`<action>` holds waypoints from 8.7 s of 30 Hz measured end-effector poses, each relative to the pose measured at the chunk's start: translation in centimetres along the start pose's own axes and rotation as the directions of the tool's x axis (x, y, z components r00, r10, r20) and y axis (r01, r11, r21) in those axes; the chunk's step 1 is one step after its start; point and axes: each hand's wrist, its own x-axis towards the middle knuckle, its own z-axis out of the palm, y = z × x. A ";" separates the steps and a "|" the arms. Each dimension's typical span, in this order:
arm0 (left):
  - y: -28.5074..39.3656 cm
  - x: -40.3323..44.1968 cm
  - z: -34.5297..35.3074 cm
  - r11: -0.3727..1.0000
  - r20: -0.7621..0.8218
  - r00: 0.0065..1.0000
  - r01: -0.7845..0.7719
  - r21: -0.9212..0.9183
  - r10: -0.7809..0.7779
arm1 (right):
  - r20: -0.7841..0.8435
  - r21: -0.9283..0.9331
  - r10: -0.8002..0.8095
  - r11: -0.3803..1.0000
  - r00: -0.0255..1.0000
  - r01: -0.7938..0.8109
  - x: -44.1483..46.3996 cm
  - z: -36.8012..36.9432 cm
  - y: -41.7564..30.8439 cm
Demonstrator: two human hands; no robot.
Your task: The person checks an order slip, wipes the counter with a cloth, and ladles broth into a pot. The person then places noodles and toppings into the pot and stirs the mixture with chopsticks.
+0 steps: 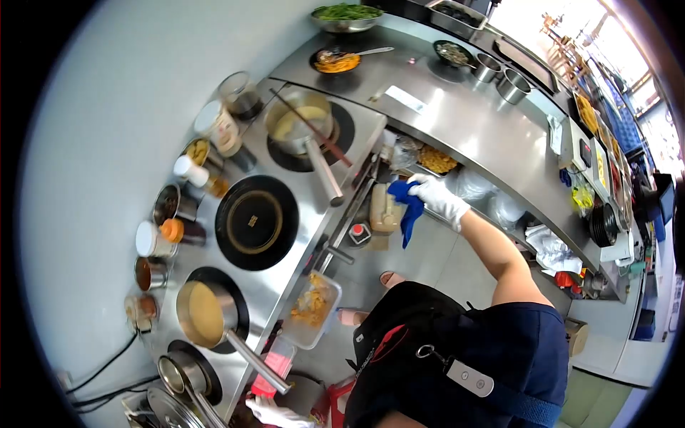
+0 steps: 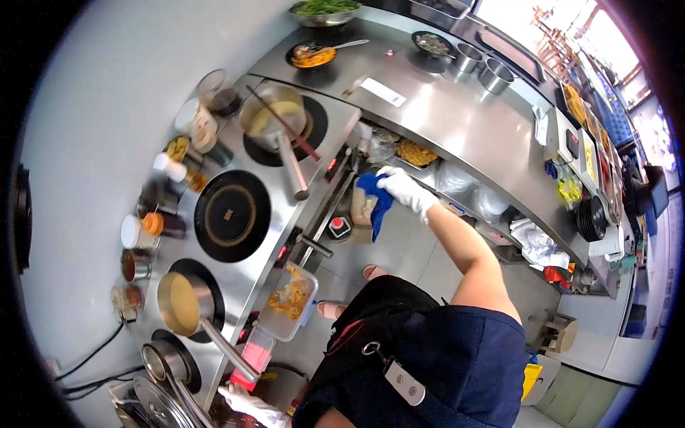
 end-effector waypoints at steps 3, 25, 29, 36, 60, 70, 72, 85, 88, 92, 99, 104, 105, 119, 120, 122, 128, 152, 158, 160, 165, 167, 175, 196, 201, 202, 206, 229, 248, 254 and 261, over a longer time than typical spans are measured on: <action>-0.6 -2.4 0.8 0.975 -0.241 0.946 -0.196 0.103 0.215 | -0.147 0.109 0.013 0.994 0.989 0.003 -0.4 -10.3 -1.3; 3.8 -38.0 30.6 0.687 0.980 -0.091 -0.702 -0.187 0.175 | -0.455 0.181 -0.033 0.975 0.890 0.129 2.2 -29.0 8.0; 6.1 -44.9 38.2 0.648 0.854 -0.465 -0.580 -0.494 0.234 | -0.464 0.065 -0.213 0.960 0.860 0.273 -1.6 -29.7 3.3; 5.4 -52.4 45.1 0.816 0.788 -0.574 -0.332 -0.473 0.223 | -0.292 0.270 -0.315 0.879 0.903 0.394 -7.8 -29.3 -5.0; 0.4 -65.4 51.2 0.842 0.352 -0.818 -0.523 -0.130 -0.454 | 0.273 -0.260 -0.184 0.931 0.944 0.257 -7.7 -37.6 -7.5; 1.6 -60.8 56.7 0.484 0.255 -0.594 -0.787 -0.383 -0.763 | 0.209 -0.541 -0.186 0.796 0.960 0.272 -8.7 -42.4 -4.6; 3.4 -60.8 58.3 0.424 0.330 -0.526 -0.842 -0.333 -0.784 | 0.121 -0.576 -0.166 0.791 0.979 0.206 -8.1 -44.0 -3.7; -1.8 -70.1 69.2 -0.244 0.725 -0.609 -0.793 -0.557 0.323 | -0.430 -0.836 -0.595 0.547 0.679 -0.050 12.7 -44.1 5.8; -3.3 -67.5 65.0 -0.141 0.675 -0.725 -0.689 -0.711 0.138 | -0.260 -0.884 -0.645 0.459 0.719 0.091 12.5 -39.2 5.7; -8.2 -59.8 60.8 -0.149 0.716 -0.650 -0.758 -0.635 0.256 | -0.276 -0.869 -0.545 0.493 0.792 0.037 12.1 -37.3 9.1; -6.5 -48.4 46.1 -0.335 0.922 -0.292 -0.921 -0.200 0.253 | -0.185 -0.956 -0.586 0.295 0.789 -0.005 14.0 -37.6 11.6; -12.7 -37.6 25.4 0.029 0.994 0.063 -0.998 0.061 0.085 | -0.175 -0.926 -0.783 0.337 0.597 0.171 10.8 -28.4 6.7; -13.2 -36.0 20.5 -0.151 0.955 0.112 -0.986 0.072 -0.274 | -0.118 -0.896 -0.809 0.337 0.576 0.290 9.2 -24.9 5.7; -27.3 -29.9 -19.7 0.460 0.350 0.919 -0.234 0.857 -0.184 | 0.943 0.061 0.149 0.802 0.298 -0.594 -23.3 33.2 2.2; -27.7 -29.9 -20.1 0.492 0.338 0.929 -0.225 0.841 -0.152 | 0.947 0.046 0.135 0.842 0.291 -0.537 -25.4 35.9 -0.3; -29.1 -30.6 -20.7 0.554 0.304 0.948 -0.206 0.807 -0.091 | 0.964 0.164 -0.057 0.897 0.260 -0.411 -24.9 40.9 -0.4; -31.6 -34.2 -22.2 0.611 0.223 0.912 0.037 0.791 -0.344 | 0.952 0.074 0.048 0.924 0.304 -0.376 -23.2 47.4 -1.0; -19.4 -22.7 -38.2 0.919 -0.579 0.788 0.361 0.162 -0.208 | 0.837 -0.075 0.205 0.961 0.507 -0.265 -24.1 45.6 -0.6; -29.6 -15.4 -51.2 0.849 -0.709 0.693 0.446 0.283 -0.128 | 0.752 -0.430 0.553 0.824 0.359 -0.368 -20.2 40.3 14.3; -33.4 -12.6 -53.7 0.705 -0.693 0.671 0.625 0.336 -0.264 | 0.797 -0.603 0.502 0.625 -0.336 -0.496 -19.3 39.7 20.7; -42.0 -7.5 -54.8 0.411 -0.751 0.498 0.851 0.327 -0.433 | 0.634 -0.741 0.702 0.671 0.324 -0.005 -37.1 40.7 18.4; -42.9 -6.1 -53.8 0.386 -0.731 0.480 0.868 0.313 -0.485 | 0.665 -0.733 0.679 0.672 0.311 0.101 -39.5 42.1 17.7; -42.1 -0.5 -44.7 0.532 -0.786 0.583 0.741 0.410 -0.207 | 0.647 -0.739 0.652 0.663 0.395 0.116 -40.8 45.6 17.9; -13.6 -20.6 -59.2 0.865 -0.666 0.746 0.334 0.374 0.001 | 0.763 -0.573 0.645 0.641 0.045 0.511 -46.9 49.1 19.6; -5.9 -23.5 -61.4 0.891 -0.678 0.712 0.171 0.421 0.184 | 0.776 -0.521 0.631 0.656 -0.018 0.547 -47.3 49.5 19.2; -5.4 -23.8 -62.3 0.896 -0.671 0.715 0.149 0.418 0.194 | 0.776 -0.499 0.629 0.649 -0.037 0.575 -47.8 49.7 18.9; 1.5 -25.8 -63.0 0.905 -0.684 0.709 0.161 0.394 0.172 | 0.790 -0.297 0.581 0.640 -0.194 0.709 -53.8 50.4 15.9; 5.9 -29.1 -66.4 0.877 -0.574 0.756 -0.002 0.480 0.316 | 0.526 0.577 0.245 0.600 -0.814 0.554 -82.2 50.4 21.4; -19.7 -19.3 -57.7 0.283 -0.209 0.976 -0.181 -0.942 -0.069 | 0.462 0.531 0.476 0.527 -0.748 0.663 -89.3 52.5 10.9; -16.8 -19.4 -57.8 0.770 -0.390 0.905 -0.369 -0.520 0.170 | 0.511 0.533 0.333 0.600 -0.792 0.596 -90.8 51.7 10.5; -14.1 -20.6 -59.7 0.858 -0.394 0.919 -0.223 -0.462 0.027 | 0.411 0.646 0.185 0.632 -0.893 0.428 -89.1 53.2 8.0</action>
